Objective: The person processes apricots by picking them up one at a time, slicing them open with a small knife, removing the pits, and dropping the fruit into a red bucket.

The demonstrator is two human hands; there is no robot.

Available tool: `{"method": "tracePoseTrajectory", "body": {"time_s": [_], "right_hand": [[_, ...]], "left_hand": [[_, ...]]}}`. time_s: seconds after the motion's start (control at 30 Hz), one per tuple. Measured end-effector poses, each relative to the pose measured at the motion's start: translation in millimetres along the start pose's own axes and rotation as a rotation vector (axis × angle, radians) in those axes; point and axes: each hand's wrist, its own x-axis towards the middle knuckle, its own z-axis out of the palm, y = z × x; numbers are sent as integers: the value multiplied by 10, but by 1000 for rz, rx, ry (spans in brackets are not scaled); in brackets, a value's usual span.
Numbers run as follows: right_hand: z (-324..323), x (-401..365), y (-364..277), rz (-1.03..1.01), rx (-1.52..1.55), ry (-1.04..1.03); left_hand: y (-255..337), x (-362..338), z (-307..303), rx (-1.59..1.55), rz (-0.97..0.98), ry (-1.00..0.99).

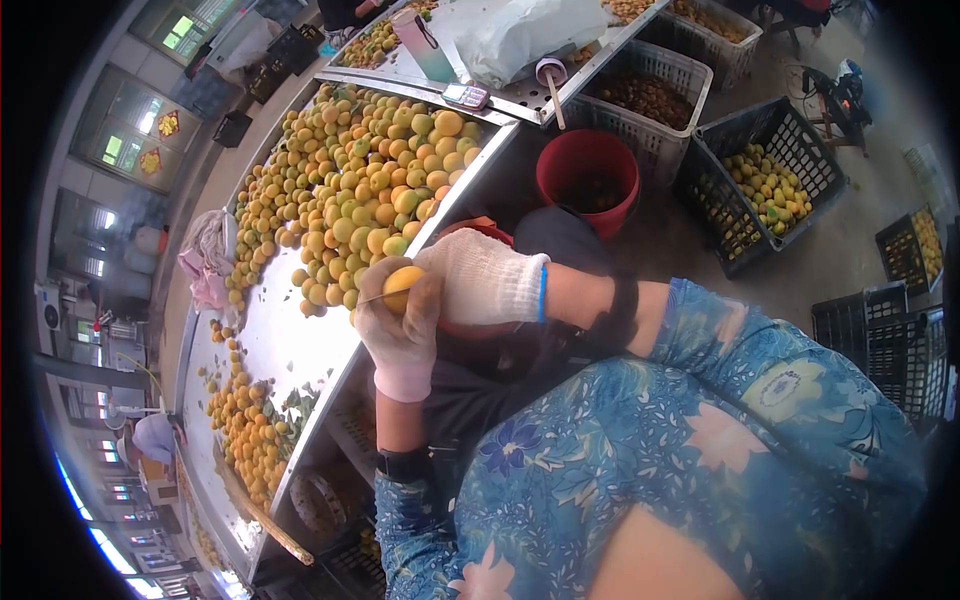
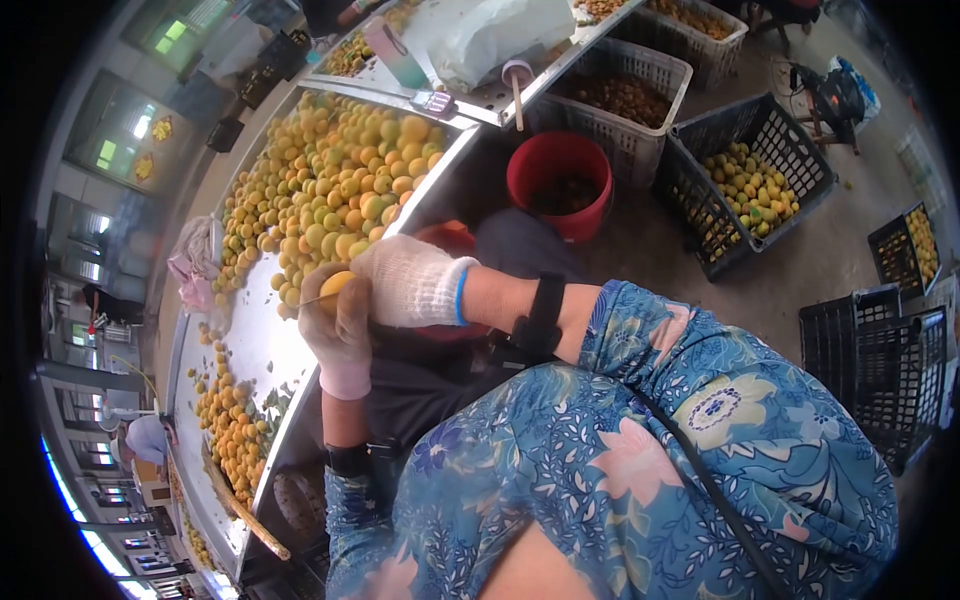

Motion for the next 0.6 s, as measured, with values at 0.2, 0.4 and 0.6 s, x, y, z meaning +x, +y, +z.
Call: {"method": "tracePoseTrajectory", "body": {"time_s": [0.2,0.4,0.6], "right_hand": [[-30,-19,42,-77,-15,-53],[103,19,167,-69,53,-79],[66,22,7,76,142,120]], "left_hand": [[42,-77,37,42,24,15],[85,-174,120,-20,-146,38],[32,-15,112,-179,-348,142]]}}
